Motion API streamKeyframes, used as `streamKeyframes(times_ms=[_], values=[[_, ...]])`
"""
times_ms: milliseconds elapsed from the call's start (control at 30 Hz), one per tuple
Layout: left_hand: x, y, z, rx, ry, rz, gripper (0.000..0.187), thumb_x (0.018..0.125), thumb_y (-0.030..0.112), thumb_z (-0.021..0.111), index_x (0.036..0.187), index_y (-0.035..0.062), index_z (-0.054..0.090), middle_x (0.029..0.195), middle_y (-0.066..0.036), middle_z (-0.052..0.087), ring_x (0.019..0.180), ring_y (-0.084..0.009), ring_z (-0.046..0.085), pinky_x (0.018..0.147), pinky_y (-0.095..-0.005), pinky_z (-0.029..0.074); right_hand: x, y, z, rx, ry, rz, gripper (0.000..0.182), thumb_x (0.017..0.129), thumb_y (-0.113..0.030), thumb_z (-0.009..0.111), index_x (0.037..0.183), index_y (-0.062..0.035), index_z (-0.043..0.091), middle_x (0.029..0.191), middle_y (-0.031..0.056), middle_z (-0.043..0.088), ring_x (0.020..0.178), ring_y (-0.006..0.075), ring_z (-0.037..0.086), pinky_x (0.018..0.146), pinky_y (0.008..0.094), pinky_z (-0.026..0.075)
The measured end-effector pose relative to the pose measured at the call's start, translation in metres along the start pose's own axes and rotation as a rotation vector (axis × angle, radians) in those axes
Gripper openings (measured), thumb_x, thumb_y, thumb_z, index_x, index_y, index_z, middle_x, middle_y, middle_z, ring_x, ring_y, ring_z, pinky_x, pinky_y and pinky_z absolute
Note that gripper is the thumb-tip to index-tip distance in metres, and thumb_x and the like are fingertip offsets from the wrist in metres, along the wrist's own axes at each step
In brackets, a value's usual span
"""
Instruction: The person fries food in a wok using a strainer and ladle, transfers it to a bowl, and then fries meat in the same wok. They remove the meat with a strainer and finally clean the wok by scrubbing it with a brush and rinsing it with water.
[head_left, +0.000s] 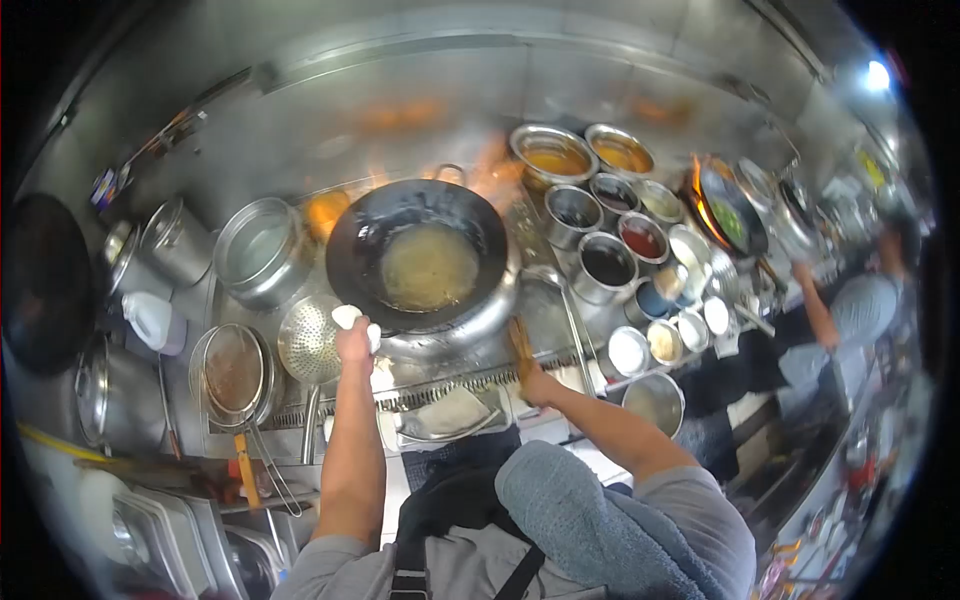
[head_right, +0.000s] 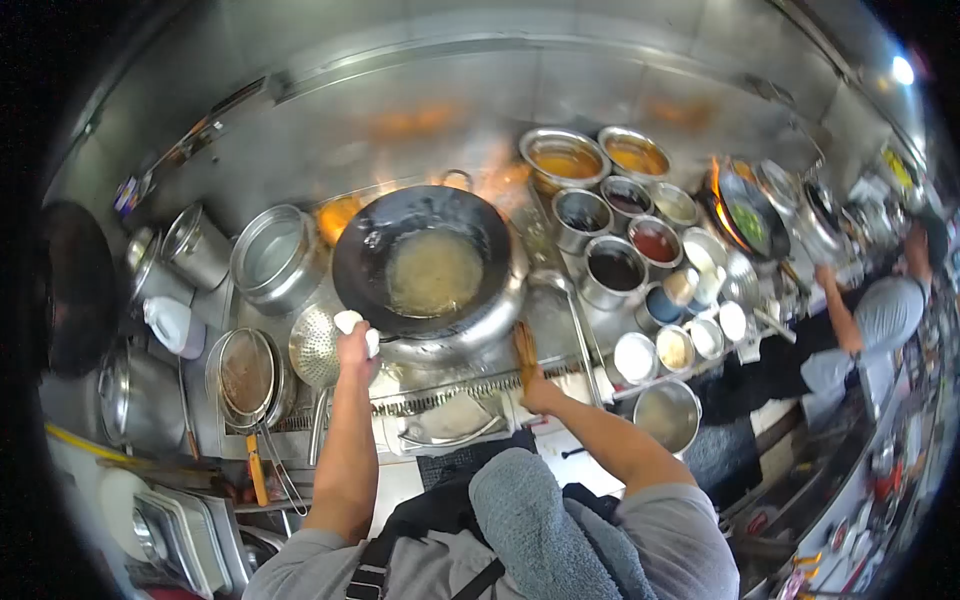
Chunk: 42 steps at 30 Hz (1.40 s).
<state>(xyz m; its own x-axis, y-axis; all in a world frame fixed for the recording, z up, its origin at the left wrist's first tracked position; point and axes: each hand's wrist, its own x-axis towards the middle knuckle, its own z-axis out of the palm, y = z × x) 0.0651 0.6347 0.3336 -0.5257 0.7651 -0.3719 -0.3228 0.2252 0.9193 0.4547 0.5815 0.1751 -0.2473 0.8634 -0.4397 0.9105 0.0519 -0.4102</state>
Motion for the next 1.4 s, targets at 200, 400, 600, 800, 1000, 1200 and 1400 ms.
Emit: streamKeyframes(times_ms=[200, 400, 600, 800, 1000, 1200, 1400], values=[[0.044, -0.048, -0.022, 0.229, 0.002, 0.359, 0.064, 0.086, 0.03, 0.069, 0.13, -0.0054, 0.04, 0.109, -0.015, 0.061, 0.079, -0.0214, 0.065, 0.046, -0.0284, 0.049, -0.129, -0.024, -0.141, 1.195, -0.167, 0.187, 0.085, 0.075, -0.002, 0.061, 0.15, -0.0155, 0.025, 0.103, 0.0135, 0.059, 0.07, 0.0229, 0.063, 0.063, 0.0359, 0.057], [0.016, -0.03, 0.002, 0.384, 0.23, 0.336, 0.077, 0.084, 0.031, 0.069, 0.135, -0.0102, 0.027, 0.123, -0.032, 0.055, 0.107, -0.0426, 0.058, 0.094, -0.0439, 0.046, -0.051, -0.147, -0.284, -0.037, -0.101, -0.282, 0.086, 0.086, -0.03, 0.065, 0.154, -0.0136, 0.015, 0.112, 0.022, 0.064, 0.102, 0.0299, 0.065, 0.089, 0.0365, 0.049], [-0.002, -0.006, 0.003, 0.502, 0.255, 0.252, 0.065, 0.076, 0.02, 0.064, 0.124, -0.0118, 0.033, 0.107, -0.038, 0.059, 0.102, -0.0514, 0.058, 0.093, -0.05, 0.045, 0.144, -0.291, -0.217, -0.186, -0.019, -0.53, 0.048, 0.09, -0.038, 0.054, 0.131, -0.0117, 0.059, 0.105, 0.0252, 0.067, 0.098, 0.0383, 0.065, 0.088, 0.0442, 0.05], [-0.009, 0.001, 0.007, 0.53, 0.27, 0.174, 0.06, 0.074, 0.018, 0.062, 0.122, -0.0099, 0.039, 0.108, -0.034, 0.061, 0.103, -0.0478, 0.059, 0.091, -0.0483, 0.046, 0.132, -0.263, -0.177, -0.042, 0.009, -0.611, 0.053, 0.092, -0.043, 0.055, 0.135, -0.0125, 0.055, 0.111, 0.0215, 0.067, 0.103, 0.0353, 0.066, 0.087, 0.0432, 0.051], [0.001, -0.012, 0.005, 0.495, 0.242, 0.162, 0.053, 0.074, 0.016, 0.062, 0.117, -0.0086, 0.044, 0.101, -0.03, 0.063, 0.097, -0.0441, 0.063, 0.087, -0.0472, 0.048, 0.13, -0.219, -0.286, -0.268, -0.612, -0.456, 0.044, 0.091, -0.04, 0.059, 0.129, -0.0184, 0.062, 0.105, 0.0089, 0.07, 0.091, 0.0179, 0.065, 0.082, 0.0362, 0.053], [-0.007, -0.014, 0.005, 0.481, 0.266, 0.214, 0.054, 0.075, 0.019, 0.062, 0.116, -0.0087, 0.039, 0.098, -0.034, 0.062, 0.093, -0.0491, 0.062, 0.084, -0.052, 0.048, 0.175, -0.284, -0.169, 0.429, -0.195, -0.464, 0.043, 0.093, -0.044, 0.053, 0.124, -0.0152, 0.064, 0.107, 0.0119, 0.071, 0.088, 0.0225, 0.066, 0.08, 0.0389, 0.052], [-0.017, 0.001, 0.007, 0.54, 0.237, 0.147, 0.065, 0.076, 0.023, 0.063, 0.121, -0.0137, 0.035, 0.105, -0.04, 0.059, 0.1, -0.0526, 0.058, 0.091, -0.0513, 0.046, 0.101, -0.197, -0.287, -0.413, -0.353, -0.48, 0.051, 0.087, -0.052, 0.055, 0.124, -0.0169, 0.065, 0.108, 0.0178, 0.069, 0.103, 0.0326, 0.067, 0.088, 0.0404, 0.051]])
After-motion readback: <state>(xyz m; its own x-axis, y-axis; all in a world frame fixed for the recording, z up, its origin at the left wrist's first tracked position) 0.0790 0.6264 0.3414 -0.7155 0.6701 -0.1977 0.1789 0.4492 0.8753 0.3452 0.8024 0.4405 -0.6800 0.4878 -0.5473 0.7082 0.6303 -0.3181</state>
